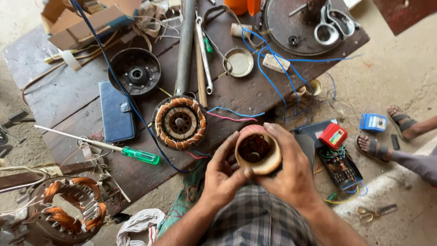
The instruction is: The person applies flux to a motor rotor, solders wires to its terminals, and assembles the rotor into a stator housing. They then attach a metal end cap and wipe the assembly with a cloth.
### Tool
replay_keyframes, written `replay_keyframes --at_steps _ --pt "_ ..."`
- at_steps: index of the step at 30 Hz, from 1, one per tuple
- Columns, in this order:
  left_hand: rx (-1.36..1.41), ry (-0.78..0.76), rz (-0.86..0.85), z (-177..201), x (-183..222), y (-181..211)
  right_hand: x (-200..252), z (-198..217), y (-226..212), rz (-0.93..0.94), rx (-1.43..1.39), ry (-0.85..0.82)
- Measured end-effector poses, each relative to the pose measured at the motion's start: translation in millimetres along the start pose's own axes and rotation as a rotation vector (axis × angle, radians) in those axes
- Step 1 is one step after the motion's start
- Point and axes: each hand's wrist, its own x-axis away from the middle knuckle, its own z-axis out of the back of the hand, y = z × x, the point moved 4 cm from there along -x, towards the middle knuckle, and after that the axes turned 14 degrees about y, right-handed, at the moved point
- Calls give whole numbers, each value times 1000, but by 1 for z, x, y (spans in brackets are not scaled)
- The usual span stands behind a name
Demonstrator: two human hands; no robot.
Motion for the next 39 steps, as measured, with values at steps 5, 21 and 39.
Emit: replay_keyframes --at_steps 5,21,39 --pt "108 30 114 0 -3 -5 5 -1 5 8 1 -31" --pt "68 -32 54 -1 -4 10 8 -4 7 -19 9 -16" --pt "-23 -97 -50 11 -6 17 25 -8 9 -106 -30 43"
